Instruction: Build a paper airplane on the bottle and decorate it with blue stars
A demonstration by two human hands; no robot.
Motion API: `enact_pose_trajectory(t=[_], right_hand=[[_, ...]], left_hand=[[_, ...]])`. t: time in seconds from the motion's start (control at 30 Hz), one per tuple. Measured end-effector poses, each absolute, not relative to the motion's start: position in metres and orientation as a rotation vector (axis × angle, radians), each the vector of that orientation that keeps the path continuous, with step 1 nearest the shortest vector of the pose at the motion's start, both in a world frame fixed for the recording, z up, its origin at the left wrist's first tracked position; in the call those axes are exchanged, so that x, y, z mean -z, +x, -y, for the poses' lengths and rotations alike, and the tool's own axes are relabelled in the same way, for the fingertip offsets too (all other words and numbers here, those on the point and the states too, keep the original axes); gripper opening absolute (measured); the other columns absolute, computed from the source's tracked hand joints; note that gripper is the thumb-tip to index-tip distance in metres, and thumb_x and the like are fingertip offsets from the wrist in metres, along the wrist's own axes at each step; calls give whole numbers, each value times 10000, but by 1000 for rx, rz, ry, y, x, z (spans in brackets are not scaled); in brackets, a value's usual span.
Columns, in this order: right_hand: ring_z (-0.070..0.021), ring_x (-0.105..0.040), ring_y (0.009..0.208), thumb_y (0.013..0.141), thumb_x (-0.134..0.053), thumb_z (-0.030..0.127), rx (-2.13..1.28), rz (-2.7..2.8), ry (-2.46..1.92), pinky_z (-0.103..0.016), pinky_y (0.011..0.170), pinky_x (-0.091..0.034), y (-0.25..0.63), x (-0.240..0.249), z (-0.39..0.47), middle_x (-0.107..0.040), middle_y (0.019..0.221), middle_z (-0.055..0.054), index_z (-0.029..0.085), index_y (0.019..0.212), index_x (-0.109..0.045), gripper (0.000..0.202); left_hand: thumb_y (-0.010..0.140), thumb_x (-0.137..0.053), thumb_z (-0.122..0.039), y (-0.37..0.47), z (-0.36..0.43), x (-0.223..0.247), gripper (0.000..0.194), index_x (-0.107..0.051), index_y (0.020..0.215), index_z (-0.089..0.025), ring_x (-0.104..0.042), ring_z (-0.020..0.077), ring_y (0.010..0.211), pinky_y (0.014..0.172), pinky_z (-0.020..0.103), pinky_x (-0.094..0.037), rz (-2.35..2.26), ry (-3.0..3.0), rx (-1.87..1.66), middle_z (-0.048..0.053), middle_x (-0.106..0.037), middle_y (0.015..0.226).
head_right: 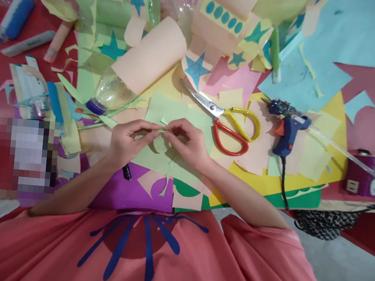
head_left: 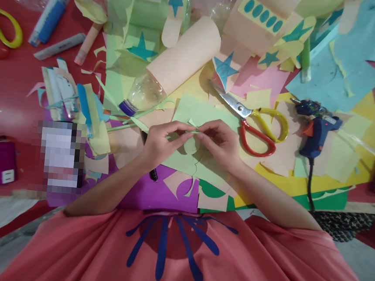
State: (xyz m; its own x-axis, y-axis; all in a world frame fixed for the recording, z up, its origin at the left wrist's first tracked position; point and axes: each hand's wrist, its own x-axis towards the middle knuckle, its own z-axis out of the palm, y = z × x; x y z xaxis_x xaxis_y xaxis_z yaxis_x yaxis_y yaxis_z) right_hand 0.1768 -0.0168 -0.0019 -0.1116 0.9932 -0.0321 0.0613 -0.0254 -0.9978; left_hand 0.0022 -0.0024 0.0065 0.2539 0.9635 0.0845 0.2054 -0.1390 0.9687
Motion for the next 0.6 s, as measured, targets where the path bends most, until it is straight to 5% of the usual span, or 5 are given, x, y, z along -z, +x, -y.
enact_pose_trajectory(t=[0.6], right_hand=[[-71,-571,619,804,-665,213,-1276,1312,-1179,-227,581,-495,176,-3,16,-611,721,31,201,806,-613,54]], left_hand=[[843,-695,-287,2,3,-8,115,-762,850,-194,-708,113,681,602,169,-552,-1126,1550,-970,10,-775,787]])
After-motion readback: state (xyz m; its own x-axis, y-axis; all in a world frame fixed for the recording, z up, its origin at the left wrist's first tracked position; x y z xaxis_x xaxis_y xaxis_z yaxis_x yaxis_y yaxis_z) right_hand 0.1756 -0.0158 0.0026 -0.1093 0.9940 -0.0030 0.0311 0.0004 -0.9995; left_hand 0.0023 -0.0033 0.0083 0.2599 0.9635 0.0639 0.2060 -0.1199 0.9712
